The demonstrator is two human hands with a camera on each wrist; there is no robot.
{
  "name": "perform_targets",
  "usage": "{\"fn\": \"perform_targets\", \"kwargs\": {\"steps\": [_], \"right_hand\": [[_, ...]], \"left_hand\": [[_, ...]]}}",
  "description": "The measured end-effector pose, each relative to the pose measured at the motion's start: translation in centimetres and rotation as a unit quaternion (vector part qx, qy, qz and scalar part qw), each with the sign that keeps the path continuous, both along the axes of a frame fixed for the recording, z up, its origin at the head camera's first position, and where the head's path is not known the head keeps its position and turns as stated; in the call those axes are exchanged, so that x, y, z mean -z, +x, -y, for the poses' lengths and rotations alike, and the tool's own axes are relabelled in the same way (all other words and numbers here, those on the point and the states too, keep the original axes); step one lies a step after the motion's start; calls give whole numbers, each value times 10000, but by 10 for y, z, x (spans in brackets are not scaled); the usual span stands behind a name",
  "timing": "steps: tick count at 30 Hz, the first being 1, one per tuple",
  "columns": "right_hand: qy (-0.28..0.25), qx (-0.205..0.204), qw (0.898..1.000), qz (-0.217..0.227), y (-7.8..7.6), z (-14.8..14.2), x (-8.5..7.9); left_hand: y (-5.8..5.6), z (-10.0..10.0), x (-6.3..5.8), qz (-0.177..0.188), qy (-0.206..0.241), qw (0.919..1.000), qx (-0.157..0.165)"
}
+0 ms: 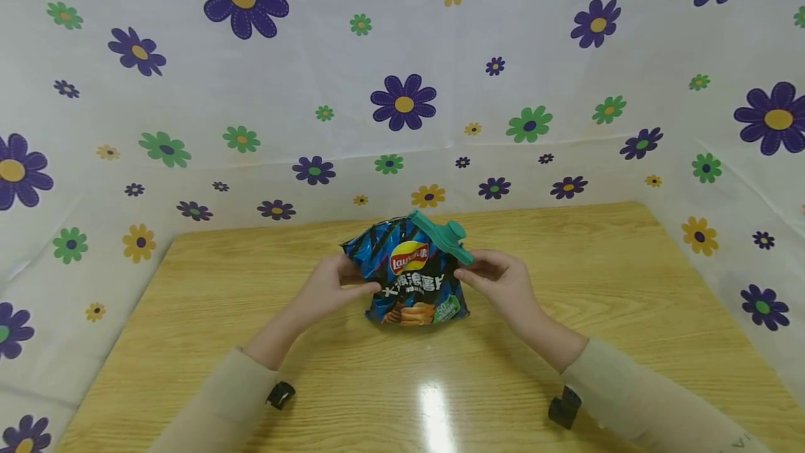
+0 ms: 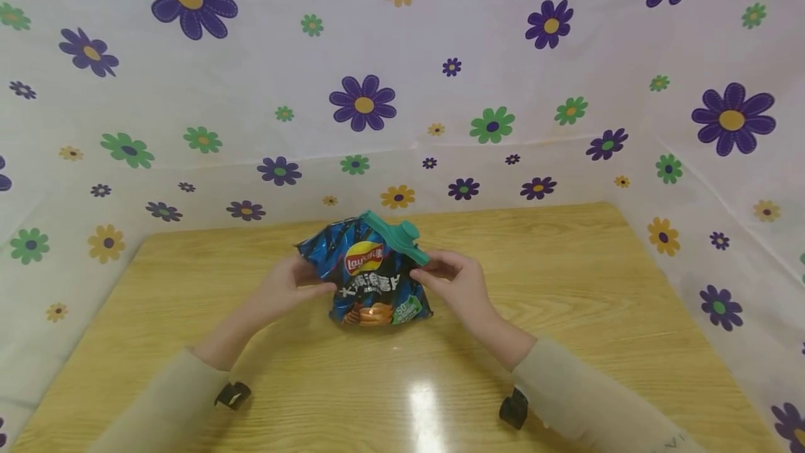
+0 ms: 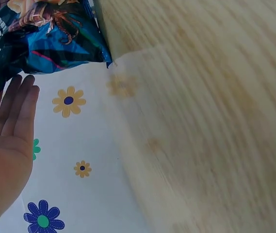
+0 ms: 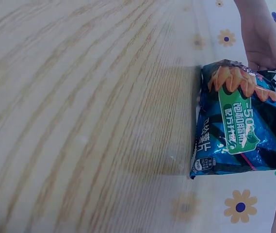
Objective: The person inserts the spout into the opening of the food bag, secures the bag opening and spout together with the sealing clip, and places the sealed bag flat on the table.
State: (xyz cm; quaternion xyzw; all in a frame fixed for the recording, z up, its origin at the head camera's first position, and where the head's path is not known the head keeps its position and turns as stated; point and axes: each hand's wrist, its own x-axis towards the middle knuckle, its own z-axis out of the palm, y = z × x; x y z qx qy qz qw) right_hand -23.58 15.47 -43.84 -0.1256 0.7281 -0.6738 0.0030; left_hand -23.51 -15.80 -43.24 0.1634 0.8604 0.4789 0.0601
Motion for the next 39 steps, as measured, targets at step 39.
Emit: {"fn": "perform_targets", "kwargs": {"steps": [39], "right_hand": [[-87,623,9917,1125,-12,5,1]], "left_hand": [[-6,-10,5,322,311,9986,-296]]}}
